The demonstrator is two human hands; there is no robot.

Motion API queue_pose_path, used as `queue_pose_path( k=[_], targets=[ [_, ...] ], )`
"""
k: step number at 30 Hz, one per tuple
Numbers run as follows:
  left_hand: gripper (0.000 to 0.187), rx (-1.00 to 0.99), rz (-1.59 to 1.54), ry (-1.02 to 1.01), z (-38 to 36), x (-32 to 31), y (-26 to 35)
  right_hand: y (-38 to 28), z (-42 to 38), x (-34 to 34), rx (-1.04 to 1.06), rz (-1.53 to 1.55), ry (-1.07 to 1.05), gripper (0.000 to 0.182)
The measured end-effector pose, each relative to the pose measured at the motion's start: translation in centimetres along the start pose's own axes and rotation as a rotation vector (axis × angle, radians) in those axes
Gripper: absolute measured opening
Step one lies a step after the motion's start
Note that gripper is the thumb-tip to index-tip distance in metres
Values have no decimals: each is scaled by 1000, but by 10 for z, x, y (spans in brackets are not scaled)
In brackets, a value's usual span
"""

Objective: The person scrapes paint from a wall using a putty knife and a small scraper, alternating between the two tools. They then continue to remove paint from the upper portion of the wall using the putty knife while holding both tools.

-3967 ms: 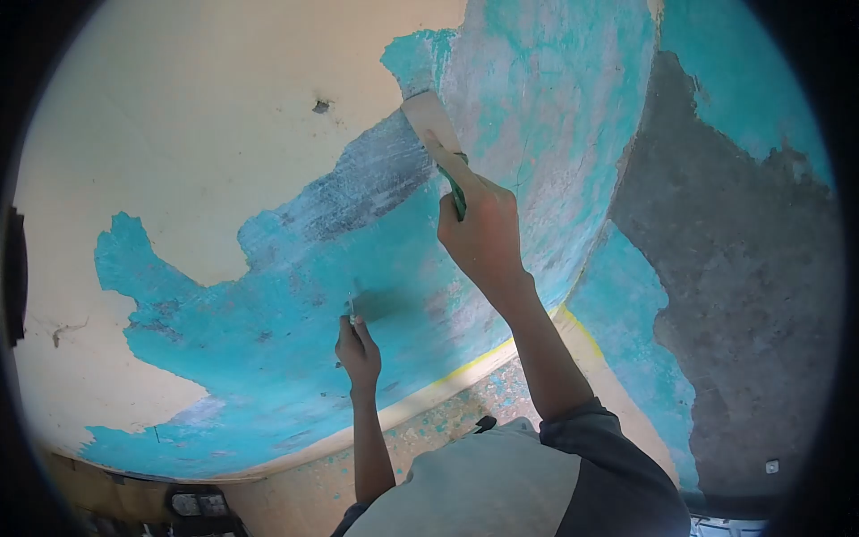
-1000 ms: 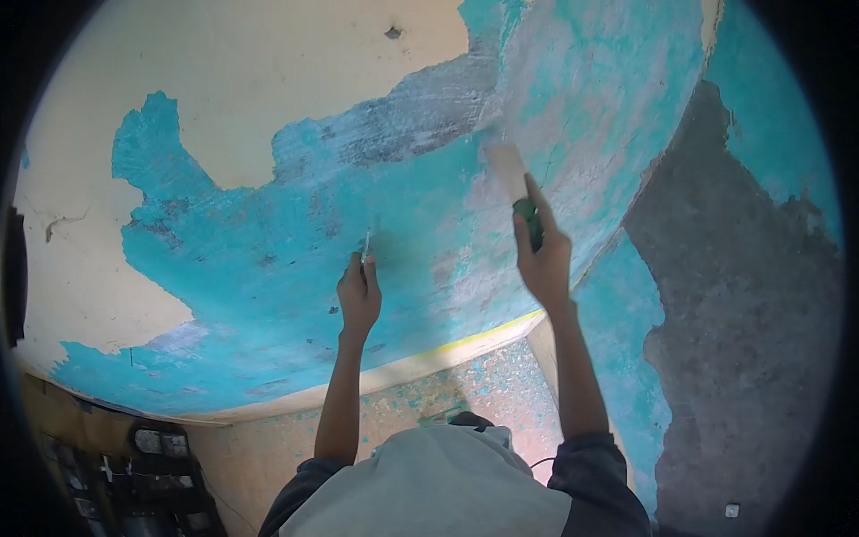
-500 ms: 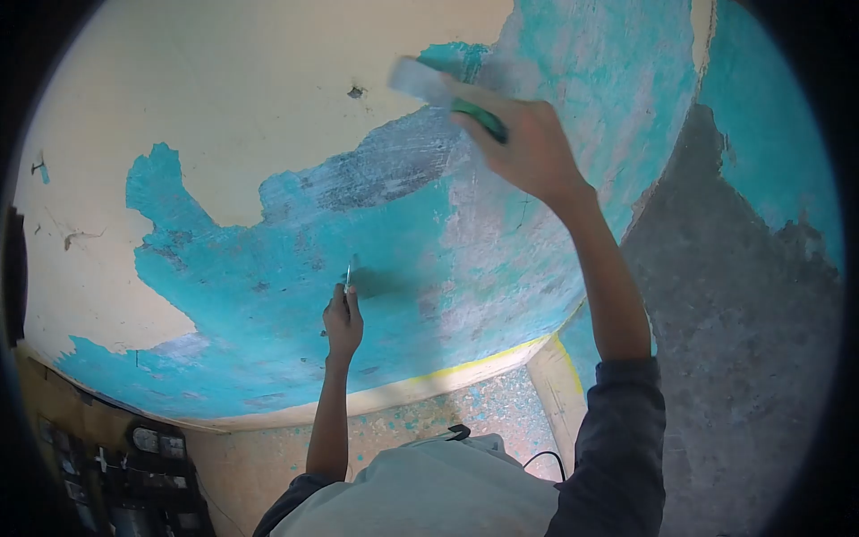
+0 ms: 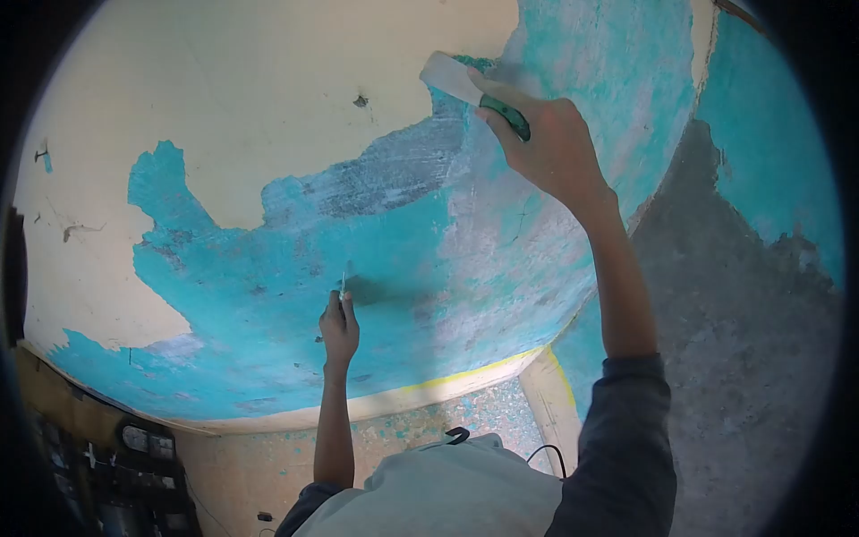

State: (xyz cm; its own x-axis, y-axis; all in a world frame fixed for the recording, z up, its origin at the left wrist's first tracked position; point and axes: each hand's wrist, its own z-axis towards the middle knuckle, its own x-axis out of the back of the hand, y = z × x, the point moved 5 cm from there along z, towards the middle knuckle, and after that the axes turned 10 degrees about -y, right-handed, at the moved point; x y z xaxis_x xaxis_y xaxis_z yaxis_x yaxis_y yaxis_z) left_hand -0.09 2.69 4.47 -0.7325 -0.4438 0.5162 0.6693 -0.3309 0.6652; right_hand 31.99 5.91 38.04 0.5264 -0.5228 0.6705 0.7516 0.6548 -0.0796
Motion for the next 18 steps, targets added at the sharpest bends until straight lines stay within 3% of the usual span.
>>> queue_pose_path(
  k=[8,16,18],
  targets=[
    [23,34,11,-34,3,1,0,39,-24,11,-24,-50,-3,42],
    [21,3,-2,-34,0,1,5,25,-25,24,-50,-112,-117,41],
    [20,-4,46,-37,3,1,3,33,-38,19,15,107,67,34]
  ],
)
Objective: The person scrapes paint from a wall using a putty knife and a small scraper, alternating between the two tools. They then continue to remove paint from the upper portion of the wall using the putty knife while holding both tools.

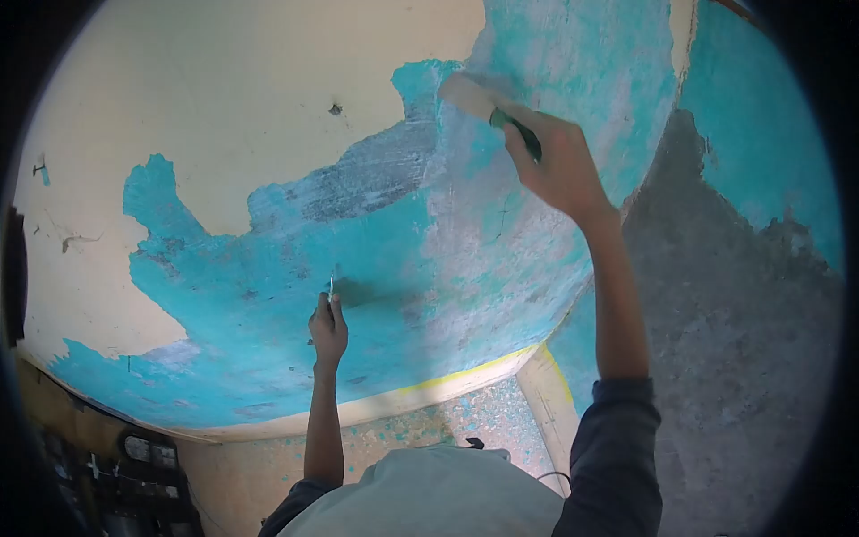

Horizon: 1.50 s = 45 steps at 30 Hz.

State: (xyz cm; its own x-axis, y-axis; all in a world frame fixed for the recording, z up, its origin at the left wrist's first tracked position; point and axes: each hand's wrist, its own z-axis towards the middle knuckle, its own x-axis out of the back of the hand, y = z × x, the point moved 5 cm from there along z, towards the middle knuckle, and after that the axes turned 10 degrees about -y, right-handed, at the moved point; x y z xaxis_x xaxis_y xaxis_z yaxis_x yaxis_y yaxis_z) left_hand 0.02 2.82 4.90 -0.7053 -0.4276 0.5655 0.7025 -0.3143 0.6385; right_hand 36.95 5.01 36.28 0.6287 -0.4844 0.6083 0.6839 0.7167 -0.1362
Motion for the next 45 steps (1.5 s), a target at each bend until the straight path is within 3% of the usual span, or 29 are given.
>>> queue_pose_path(
  k=[4,6,7,10,11,13,14,17,18,22,29,39,45],
  targets=[
    [20,30,-3,-22,-2,-1,-4,1,-25,-7,-105,175,84,36],
    [21,-6,-12,-12,0,0,1,20,-37,-17,-320,503,236,35],
    [21,-3,-7,-15,1,-2,0,23,-37,-21,-324,508,236,35],
    [24,-84,9,40,1,-2,2,50,-25,-33,-224,1087,478,26],
    [24,-84,15,38,1,-1,2,56,-19,-39,-227,1093,481,26],
    [24,-62,19,25,1,-1,3,49,-5,-37,-269,1213,757,28],
    [23,-74,27,33,2,-1,4,64,2,-42,-197,1292,742,31],
    [20,19,27,-45,2,-1,1,55,23,-45,-109,1420,788,34],
    [20,2,30,-29,1,-1,1,43,28,-43,-163,1345,904,38],
    [19,-1,10,-23,1,-1,2,51,29,-51,-180,1115,1017,37],
    [18,-9,36,-6,2,-1,3,35,-13,-98,-481,1229,858,37],
    [17,14,77,-1,1,-4,-2,-8,-131,-162,-744,1816,599,29],
    [15,8,45,-23,1,-5,-4,-9,-136,-155,-764,1626,667,21]
  ],
)
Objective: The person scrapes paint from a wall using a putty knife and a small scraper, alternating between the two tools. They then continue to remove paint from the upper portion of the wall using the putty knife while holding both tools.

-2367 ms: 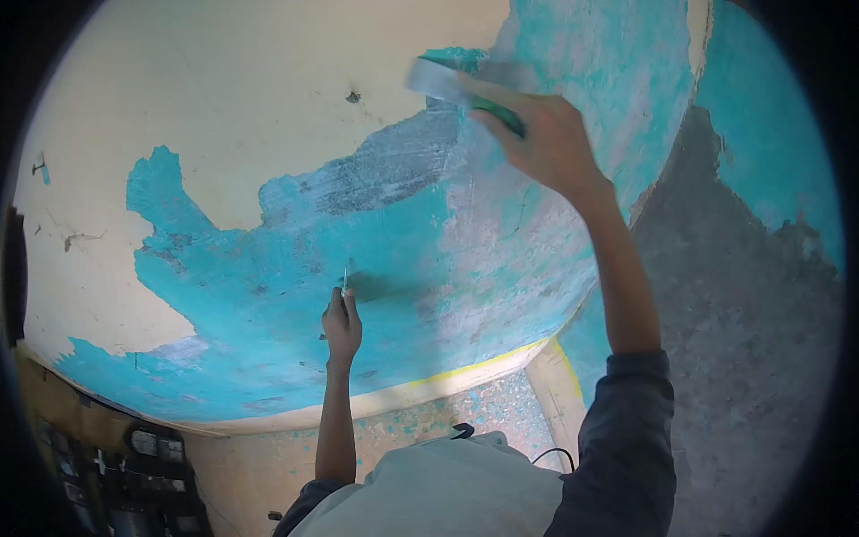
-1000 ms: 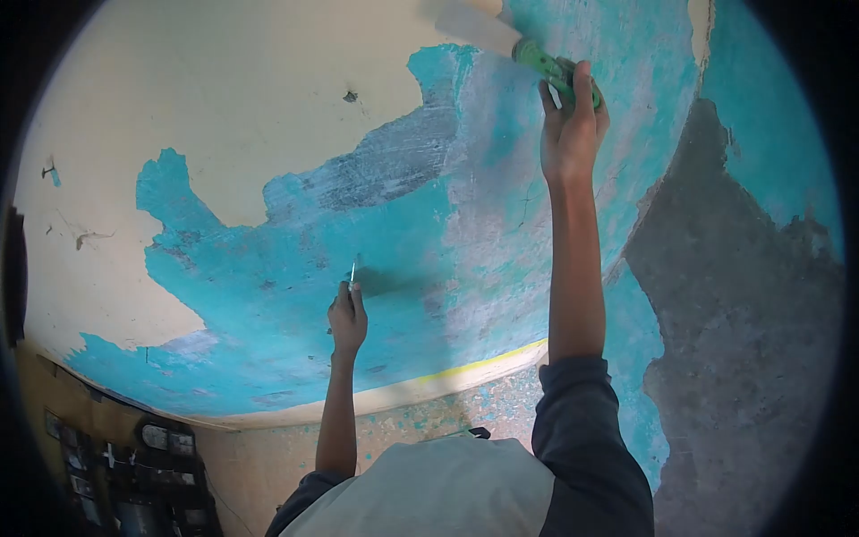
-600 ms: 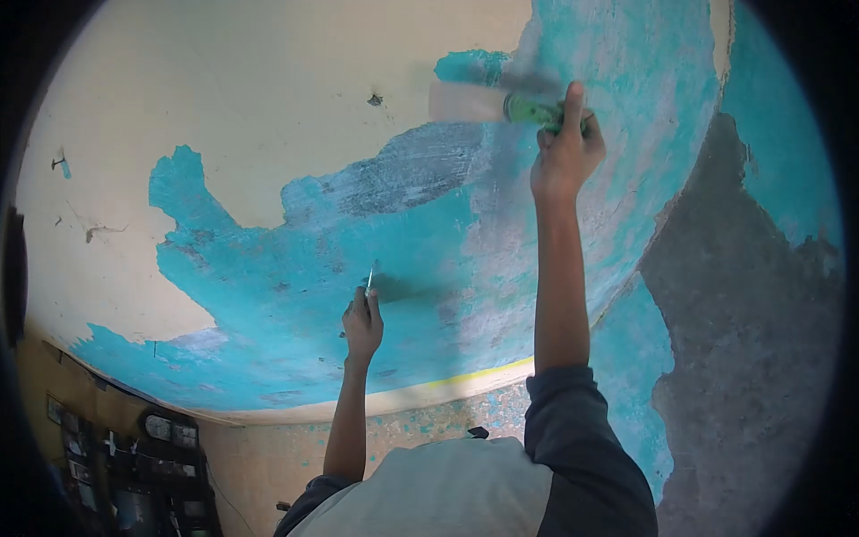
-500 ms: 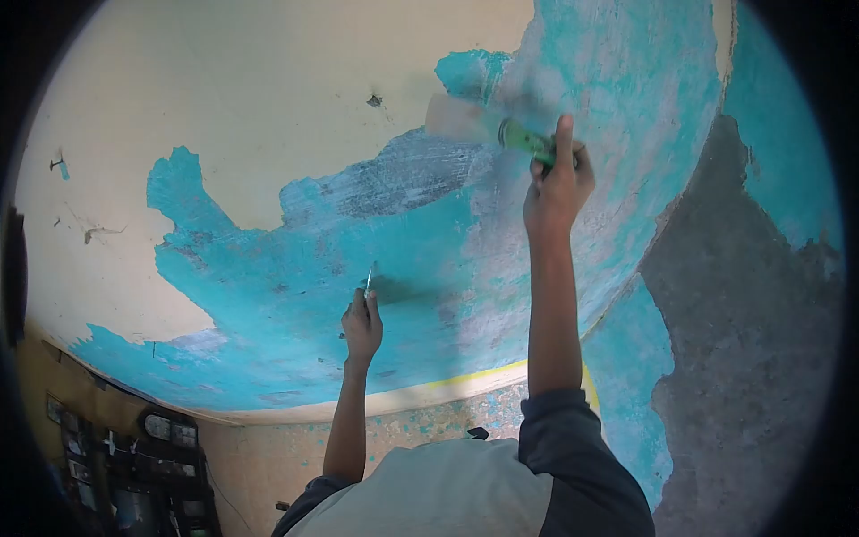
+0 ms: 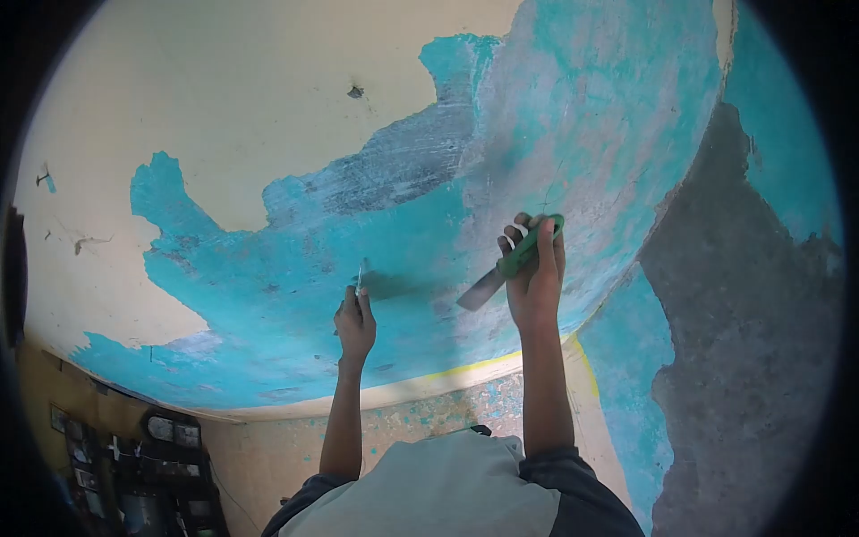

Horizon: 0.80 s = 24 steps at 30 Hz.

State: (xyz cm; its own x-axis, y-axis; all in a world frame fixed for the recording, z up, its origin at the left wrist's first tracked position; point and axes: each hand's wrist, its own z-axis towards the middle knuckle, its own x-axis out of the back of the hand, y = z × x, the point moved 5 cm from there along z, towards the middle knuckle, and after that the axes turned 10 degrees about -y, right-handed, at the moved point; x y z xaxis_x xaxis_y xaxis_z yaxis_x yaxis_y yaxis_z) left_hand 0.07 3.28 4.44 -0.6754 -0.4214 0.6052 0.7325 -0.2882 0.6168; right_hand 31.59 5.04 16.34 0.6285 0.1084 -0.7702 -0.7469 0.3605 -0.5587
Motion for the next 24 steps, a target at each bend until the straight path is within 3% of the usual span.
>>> queue_pose_path(
  k=[2,4,7,8,10,14,16,20,24],
  targets=[
    [16,26,-15,-4,0,1,1,-13,16,-8,14,99,-343,19],
    [16,13,-12,4,-1,0,0,-37,36,-34,104,144,-449,14],
    [17,-2,-4,20,-1,3,3,-74,70,-81,149,319,-563,36],
    [17,-3,-1,27,0,3,5,-84,84,-86,155,315,-564,36],
    [17,-4,-3,27,1,2,4,-103,102,-105,150,420,-834,52],
    [18,-7,-5,30,0,3,5,-133,131,-135,250,488,-845,57],
    [18,-10,0,35,-1,2,4,-139,147,-137,355,343,-732,55],
    [22,-65,18,61,-1,1,4,-138,167,-141,457,348,-706,54],
    [20,5,-3,25,0,4,8,-88,146,-183,354,155,-597,53]
  ],
)
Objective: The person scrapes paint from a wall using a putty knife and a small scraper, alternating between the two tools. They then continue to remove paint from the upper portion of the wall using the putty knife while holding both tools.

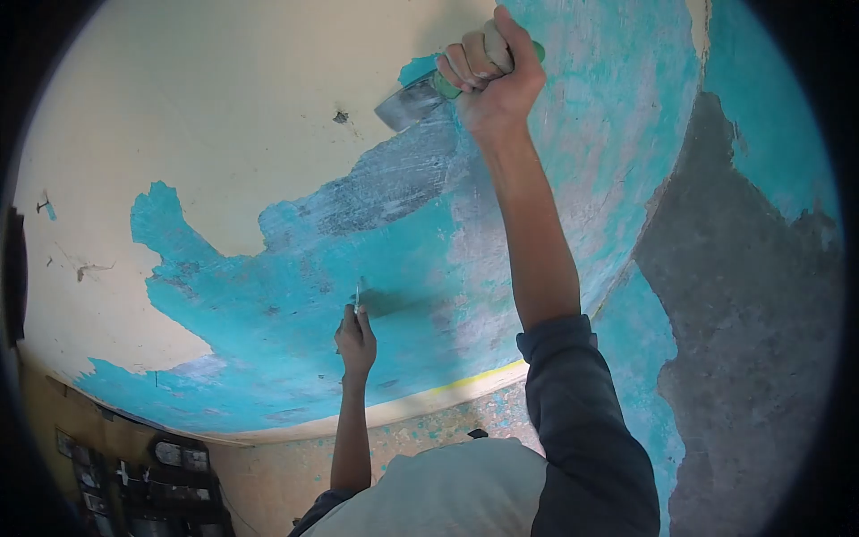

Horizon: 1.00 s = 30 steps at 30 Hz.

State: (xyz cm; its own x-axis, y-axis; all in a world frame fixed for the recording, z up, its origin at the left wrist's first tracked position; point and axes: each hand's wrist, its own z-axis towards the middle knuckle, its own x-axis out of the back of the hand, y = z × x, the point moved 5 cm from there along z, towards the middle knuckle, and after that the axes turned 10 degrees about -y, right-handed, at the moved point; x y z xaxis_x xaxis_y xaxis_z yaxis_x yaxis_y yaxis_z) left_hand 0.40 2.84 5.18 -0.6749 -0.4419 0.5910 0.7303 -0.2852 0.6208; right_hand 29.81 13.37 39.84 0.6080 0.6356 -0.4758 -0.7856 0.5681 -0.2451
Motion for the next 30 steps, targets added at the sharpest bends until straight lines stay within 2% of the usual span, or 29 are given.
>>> queue_pose_path(
  k=[2,3,6,11,14,15,16,18,19,20,22,24,26,27,28,30],
  targets=[
    [23,-70,18,45,-1,-2,-2,-15,10,8,39,82,-204,52],
    [23,-72,30,35,0,-2,-2,-19,14,14,44,81,-206,52],
    [23,-46,-1,48,0,-2,-3,-24,19,8,86,143,-421,53],
    [23,-62,-27,53,-1,-3,-3,-38,21,-3,147,-9,-316,53],
    [16,-25,1,17,-1,-4,-7,3,23,-2,-75,6,-177,53],
    [15,-23,-2,21,-2,-3,-5,8,25,-8,-144,84,-475,52],
    [15,-24,-8,25,-1,-2,-4,2,31,-6,-137,84,-473,52],
    [15,-25,-24,24,1,-3,-6,-23,46,-10,5,64,-441,60],
    [15,-15,-39,22,-1,-4,-8,-30,46,-14,12,58,-324,59],
    [15,-10,-39,25,-1,-4,-9,-25,42,-19,7,60,-326,59],
    [21,-73,-41,72,0,-2,-3,-2,33,-36,-143,-187,-444,58],
    [21,-69,-29,66,-1,-4,-8,-7,34,-37,-167,-191,-422,57],
    [21,-68,-19,54,-1,-4,-8,-31,51,-20,-57,-23,-359,56],
    [18,-44,-22,30,-1,-2,-7,-36,51,-17,-33,5,-259,56],
    [16,-17,-25,9,-2,-1,-6,-30,46,-17,-37,4,-260,56],
    [16,-12,-29,9,-1,0,-5,-2,28,-37,-152,-222,-555,56]
  ],
)
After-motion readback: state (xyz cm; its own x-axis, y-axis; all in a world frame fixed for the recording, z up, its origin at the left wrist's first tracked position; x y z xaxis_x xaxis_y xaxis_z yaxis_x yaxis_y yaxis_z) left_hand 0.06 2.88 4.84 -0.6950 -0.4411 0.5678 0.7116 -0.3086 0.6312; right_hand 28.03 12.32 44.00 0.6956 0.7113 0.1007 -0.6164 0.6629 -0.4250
